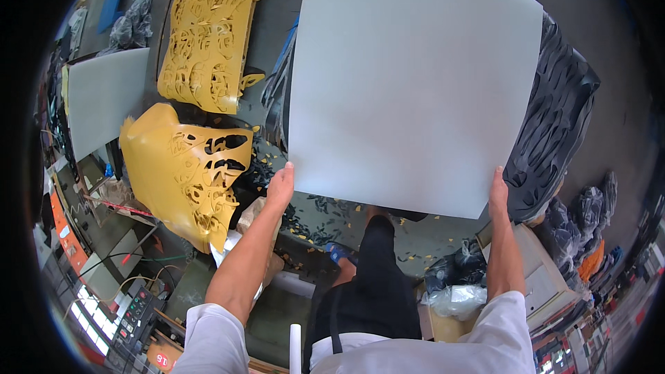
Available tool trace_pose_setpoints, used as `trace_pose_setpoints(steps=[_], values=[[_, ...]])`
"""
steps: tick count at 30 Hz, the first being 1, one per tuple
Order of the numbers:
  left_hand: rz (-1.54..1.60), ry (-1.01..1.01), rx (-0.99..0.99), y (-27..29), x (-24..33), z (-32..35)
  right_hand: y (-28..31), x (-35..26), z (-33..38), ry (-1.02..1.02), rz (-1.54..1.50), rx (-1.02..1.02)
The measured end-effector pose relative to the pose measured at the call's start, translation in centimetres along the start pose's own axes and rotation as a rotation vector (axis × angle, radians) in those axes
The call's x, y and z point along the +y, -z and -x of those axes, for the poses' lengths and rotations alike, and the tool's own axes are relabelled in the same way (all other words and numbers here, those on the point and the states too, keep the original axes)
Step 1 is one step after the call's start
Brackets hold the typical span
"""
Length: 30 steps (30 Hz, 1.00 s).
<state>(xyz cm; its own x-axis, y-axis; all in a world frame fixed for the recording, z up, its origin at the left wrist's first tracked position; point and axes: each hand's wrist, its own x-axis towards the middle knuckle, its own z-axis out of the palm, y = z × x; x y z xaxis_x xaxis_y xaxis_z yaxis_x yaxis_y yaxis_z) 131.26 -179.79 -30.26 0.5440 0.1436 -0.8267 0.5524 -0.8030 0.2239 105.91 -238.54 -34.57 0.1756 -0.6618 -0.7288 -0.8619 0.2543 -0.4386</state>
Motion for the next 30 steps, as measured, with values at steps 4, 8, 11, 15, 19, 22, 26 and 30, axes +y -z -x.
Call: trace_pose_setpoints(steps=[4, 8, 11, 15, 19, 22, 26, 30], values=[[0.007, -0.033, 0.0, 0.4, 1.3, 0.3, 0.7, -1.7, 2.2, 0.08, 0.055, -0.091], [-0.155, -0.104, -0.026, 2.2, 1.2, 1.0, 3.8, -4.7, 7.2, 0.147, 0.248, -0.065], [-0.096, -0.183, -0.141, 5.1, 0.0, 3.6, 7.0, -5.9, 11.6, 0.254, 0.364, -0.013], [-0.056, -0.133, -0.196, 11.2, -0.7, 13.5, 11.1, -6.6, 19.8, 0.226, 0.271, 0.026], [-0.014, -0.031, -0.389, 18.6, 0.3, 28.9, 18.3, -7.6, 31.3, 0.029, 0.205, -0.12], [0.415, 0.529, -0.556, 19.6, 2.1, 29.7, 20.8, -8.6, 31.0, -0.189, -0.091, -0.417], [0.394, 0.252, -0.356, 11.1, 2.5, 19.8, 15.5, -5.7, 19.0, -0.251, 0.007, -0.244], [0.137, 0.119, -0.204, 7.2, 0.9, 18.3, 14.4, -3.5, 16.1, -0.248, -0.149, -0.29]])
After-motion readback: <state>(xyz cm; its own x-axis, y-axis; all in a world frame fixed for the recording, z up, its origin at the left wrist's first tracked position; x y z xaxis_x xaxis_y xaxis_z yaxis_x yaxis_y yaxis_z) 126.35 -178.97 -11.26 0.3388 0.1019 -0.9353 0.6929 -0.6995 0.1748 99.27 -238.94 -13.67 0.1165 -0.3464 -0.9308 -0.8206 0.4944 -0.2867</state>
